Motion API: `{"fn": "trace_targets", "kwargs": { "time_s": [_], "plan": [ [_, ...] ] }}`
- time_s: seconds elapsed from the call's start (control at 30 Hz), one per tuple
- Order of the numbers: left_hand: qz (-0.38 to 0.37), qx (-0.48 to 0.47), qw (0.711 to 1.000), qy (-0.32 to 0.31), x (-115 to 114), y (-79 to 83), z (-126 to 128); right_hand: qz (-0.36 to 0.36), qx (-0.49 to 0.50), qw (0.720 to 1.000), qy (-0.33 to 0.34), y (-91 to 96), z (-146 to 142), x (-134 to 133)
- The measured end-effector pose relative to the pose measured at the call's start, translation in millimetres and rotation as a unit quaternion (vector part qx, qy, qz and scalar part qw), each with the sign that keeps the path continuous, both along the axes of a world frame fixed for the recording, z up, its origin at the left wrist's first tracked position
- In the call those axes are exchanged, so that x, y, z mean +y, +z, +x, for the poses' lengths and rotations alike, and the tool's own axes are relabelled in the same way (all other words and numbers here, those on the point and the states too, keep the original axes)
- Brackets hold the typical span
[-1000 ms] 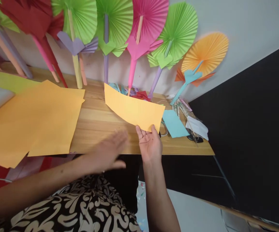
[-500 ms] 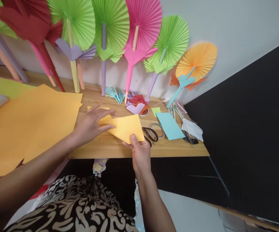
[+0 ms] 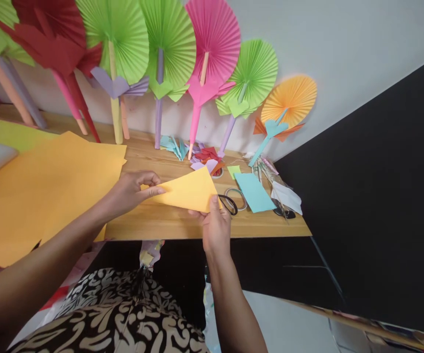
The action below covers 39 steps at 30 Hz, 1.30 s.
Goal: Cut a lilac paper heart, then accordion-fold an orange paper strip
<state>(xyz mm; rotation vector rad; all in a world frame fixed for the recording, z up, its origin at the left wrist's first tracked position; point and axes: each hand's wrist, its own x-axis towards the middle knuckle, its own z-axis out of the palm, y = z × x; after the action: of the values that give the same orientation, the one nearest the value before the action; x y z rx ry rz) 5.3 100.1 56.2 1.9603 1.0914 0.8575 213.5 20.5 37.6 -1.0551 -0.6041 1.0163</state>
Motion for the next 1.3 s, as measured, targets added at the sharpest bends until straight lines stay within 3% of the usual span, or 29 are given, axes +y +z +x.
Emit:
{"fn": "trace_targets", "kwargs": {
  "time_s": [0.13, 0.37, 0.53, 0.7, 0.83, 1.07, 1.2, 1.3],
  "plan": [
    [-0.025, 0.041, 0.998, -0.038, 2, 3.6, -21, 0.018, 0.013, 0.999, -0.029, 14.0, 15, 1],
    [-0.044, 0.058, 0.996, 0.056, 4, 4.4, -59, 0.041, 0.008, 0.998, -0.053, 33.3, 37, 2],
    [-0.086, -0.001, 0.993, 0.082, -3, 0.0, -62, 0.052, -0.002, 0.998, -0.034, 34.4, 30, 9],
    [-0.158, -0.094, 0.981, 0.056, -4, -4.0, -61, 0.01, -0.026, 0.999, 0.044, 32.6, 21, 15],
    [-0.181, -0.111, 0.976, 0.044, -3, -2.4, -63, 0.016, -0.031, 0.999, 0.02, 36.0, 16, 18],
    [-0.105, -0.068, 0.989, 0.078, -3, -6.4, -70, 0.051, -0.083, 0.995, -0.017, 42.1, 13, 23],
    [0.078, -0.032, 0.992, 0.098, 4, -3.6, -69, 0.148, -0.124, 0.981, -0.029, 59.1, 8, 18],
    [0.219, -0.004, 0.968, 0.125, 10, 4.3, -65, 0.226, -0.164, 0.96, -0.036, 70.8, 0, 11]
  ]
}}
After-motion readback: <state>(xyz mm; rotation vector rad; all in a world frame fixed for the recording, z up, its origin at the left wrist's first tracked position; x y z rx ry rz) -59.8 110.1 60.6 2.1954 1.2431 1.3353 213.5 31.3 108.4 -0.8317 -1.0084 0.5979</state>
